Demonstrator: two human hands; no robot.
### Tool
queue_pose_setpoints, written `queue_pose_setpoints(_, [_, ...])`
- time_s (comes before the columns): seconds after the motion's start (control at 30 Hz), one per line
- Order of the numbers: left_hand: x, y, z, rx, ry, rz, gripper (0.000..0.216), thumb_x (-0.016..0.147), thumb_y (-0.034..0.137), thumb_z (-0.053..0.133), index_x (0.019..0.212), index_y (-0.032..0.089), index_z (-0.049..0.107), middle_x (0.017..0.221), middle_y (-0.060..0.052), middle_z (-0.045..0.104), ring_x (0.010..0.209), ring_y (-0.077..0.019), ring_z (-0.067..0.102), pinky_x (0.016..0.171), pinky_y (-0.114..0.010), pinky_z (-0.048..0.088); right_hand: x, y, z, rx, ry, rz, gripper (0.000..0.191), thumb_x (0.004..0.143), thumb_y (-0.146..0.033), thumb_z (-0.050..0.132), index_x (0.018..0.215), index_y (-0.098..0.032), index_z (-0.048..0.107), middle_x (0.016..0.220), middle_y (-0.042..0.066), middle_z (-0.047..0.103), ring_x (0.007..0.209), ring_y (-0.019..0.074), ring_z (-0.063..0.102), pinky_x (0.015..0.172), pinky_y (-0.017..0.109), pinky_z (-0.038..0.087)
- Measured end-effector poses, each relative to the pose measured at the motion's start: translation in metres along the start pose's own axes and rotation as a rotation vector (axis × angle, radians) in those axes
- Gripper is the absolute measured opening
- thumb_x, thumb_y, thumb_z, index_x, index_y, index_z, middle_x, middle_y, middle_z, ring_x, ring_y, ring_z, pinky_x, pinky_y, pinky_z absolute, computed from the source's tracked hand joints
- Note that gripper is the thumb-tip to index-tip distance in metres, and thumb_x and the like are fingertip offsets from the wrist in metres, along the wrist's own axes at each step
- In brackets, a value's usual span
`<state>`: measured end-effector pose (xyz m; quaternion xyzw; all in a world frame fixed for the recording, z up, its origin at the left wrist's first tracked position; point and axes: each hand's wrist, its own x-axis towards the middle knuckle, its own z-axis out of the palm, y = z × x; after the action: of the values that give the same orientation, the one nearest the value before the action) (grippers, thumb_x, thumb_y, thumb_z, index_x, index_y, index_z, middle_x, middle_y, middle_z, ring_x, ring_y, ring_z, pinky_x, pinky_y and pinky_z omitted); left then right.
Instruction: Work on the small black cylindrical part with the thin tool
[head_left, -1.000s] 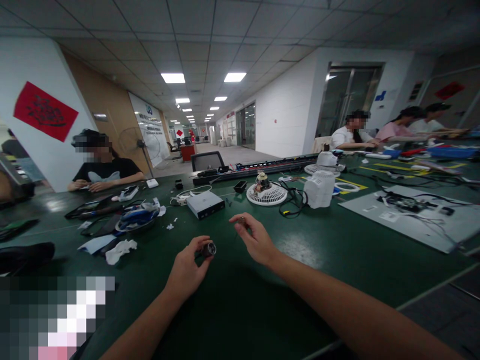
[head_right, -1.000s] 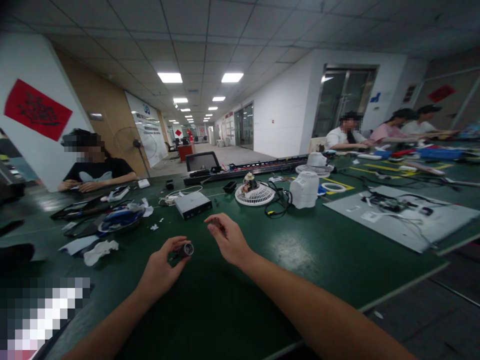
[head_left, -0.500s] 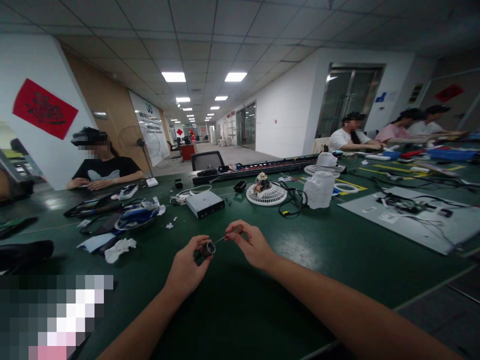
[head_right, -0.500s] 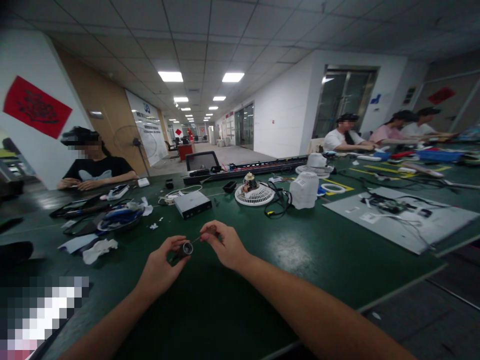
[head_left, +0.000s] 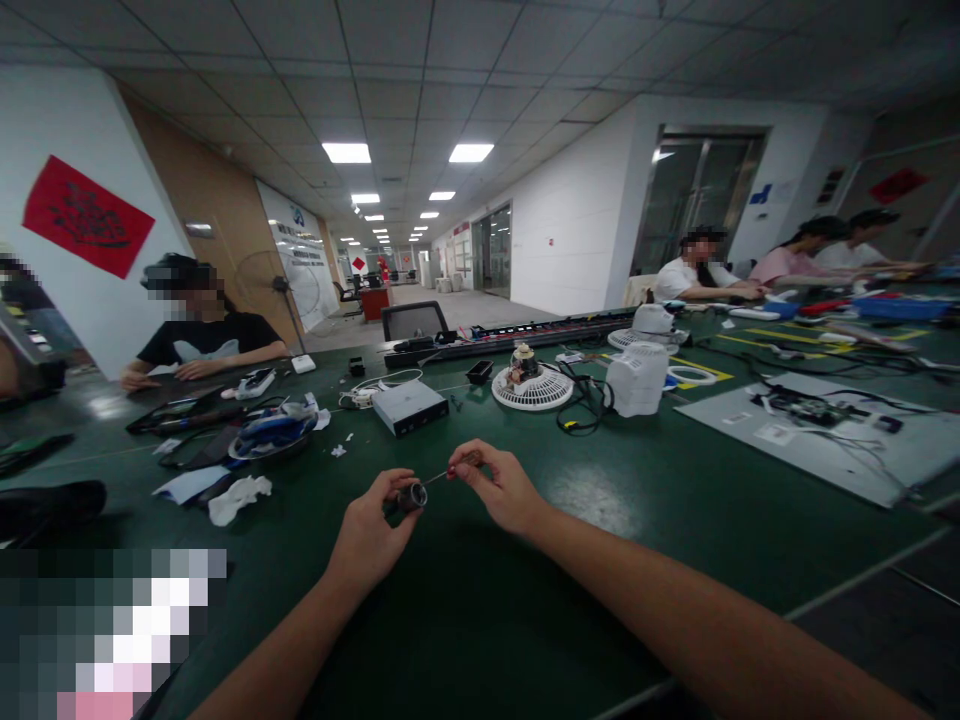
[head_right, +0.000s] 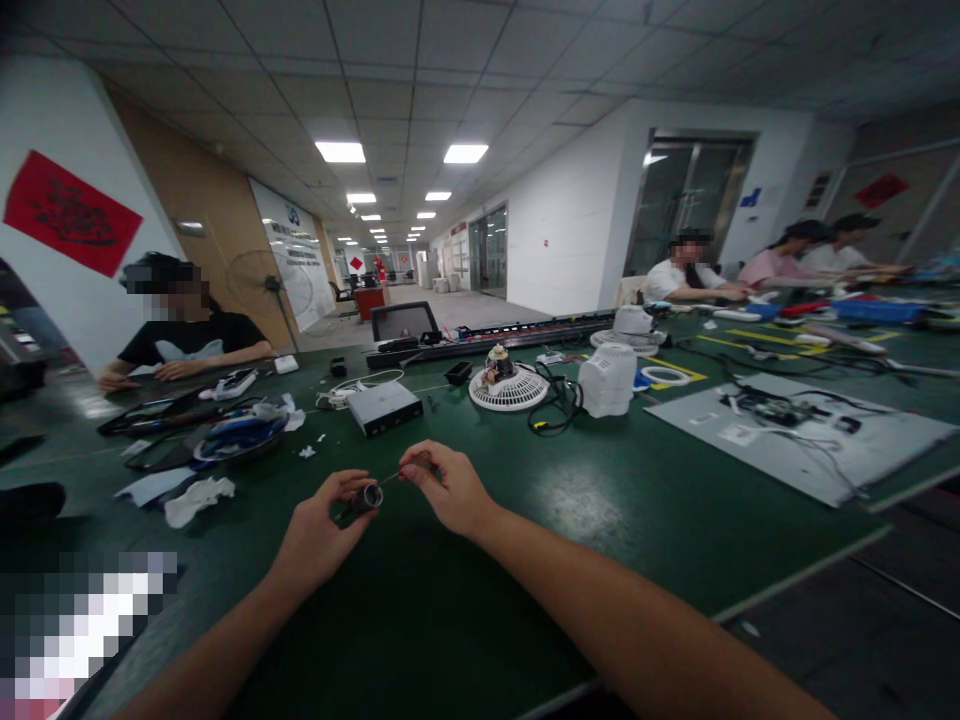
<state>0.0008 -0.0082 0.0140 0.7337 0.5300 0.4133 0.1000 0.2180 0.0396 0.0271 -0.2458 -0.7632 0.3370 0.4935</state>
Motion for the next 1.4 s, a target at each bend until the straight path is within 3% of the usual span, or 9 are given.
queue_pose_setpoints(0.47, [0.001,-0.004,-0.001,0.019,-0.021,-0.042,0.040,0.078,0.020,0.069,0.117,0.024,0.057,0.106,-0.003,0.076,0.097,-0.0223,0.073,0.088,-0.040,0.058,0.001,0.005,-0.001,-0.050,-0.028,0.051,0.014,0.096,-0.032,0.058,0.099,-0.020,0.064,0.086,0.002,0.072,0.081,0.0163,0.067,0.078,0.030,0.049])
queue_pose_setpoints(0.77, [0.001,-0.007,0.001,0.018,-0.039,-0.041,0.043,0.078,0.019,0.070,0.118,0.025,0.057,0.109,-0.003,0.076,0.100,-0.0229,0.072,0.091,-0.041,0.057,0.002,0.006,-0.002,0.067,-0.090,0.065,0.016,0.096,-0.033,0.057,0.098,-0.018,0.064,0.087,0.004,0.073,0.083,0.0176,0.069,0.078,0.031,0.050])
queue_pose_setpoints(1.0, [0.001,-0.006,0.002,0.030,-0.062,-0.051,0.044,0.079,0.017,0.068,0.120,0.025,0.055,0.109,-0.003,0.075,0.101,-0.0224,0.072,0.092,-0.040,0.056,0.000,0.004,0.000,-0.029,-0.084,0.040,0.014,0.097,-0.030,0.055,0.098,-0.019,0.064,0.085,0.003,0.072,0.079,0.0169,0.067,0.076,0.029,0.049])
queue_pose_setpoints(1.17, [0.002,-0.003,0.000,0.246,-0.102,-0.034,0.042,0.077,0.012,0.064,0.116,0.025,0.062,0.106,-0.004,0.074,0.101,-0.0264,0.069,0.090,-0.043,0.053,-0.001,-0.001,-0.005,-0.250,0.130,-0.158,0.011,0.097,-0.023,0.050,0.092,-0.019,0.059,0.094,0.007,0.063,0.087,0.0186,0.059,0.081,0.032,0.046])
queue_pose_setpoints(1.23, [0.001,-0.002,-0.001,0.338,-0.108,0.008,0.039,0.076,0.010,0.063,0.113,0.024,0.065,0.103,-0.005,0.074,0.099,-0.0277,0.068,0.089,-0.044,0.051,-0.001,-0.002,-0.007,-0.310,0.069,-0.203,0.013,0.097,-0.017,0.045,0.097,-0.019,0.058,0.098,0.008,0.061,0.090,0.0189,0.058,0.082,0.032,0.046])
queue_pose_setpoints(1.33, [0.001,-0.002,-0.002,0.422,-0.131,0.029,0.037,0.077,0.010,0.060,0.111,0.023,0.067,0.102,-0.006,0.074,0.098,-0.0285,0.067,0.091,-0.046,0.049,-0.002,-0.003,-0.002,-0.467,-0.205,-0.227,0.017,0.095,-0.013,0.049,0.104,-0.019,0.062,0.096,0.007,0.062,0.092,0.0200,0.057,0.084,0.033,0.045])
queue_pose_setpoints(1.4, [0.002,-0.003,-0.003,0.461,-0.160,0.011,0.036,0.079,0.011,0.059,0.112,0.022,0.068,0.104,-0.007,0.074,0.099,-0.0289,0.067,0.091,-0.045,0.048,-0.003,-0.001,0.007,-0.584,-0.357,-0.236,0.019,0.092,-0.023,0.061,0.109,-0.019,0.066,0.098,0.007,0.063,0.093,0.0220,0.056,0.085,0.035,0.044])
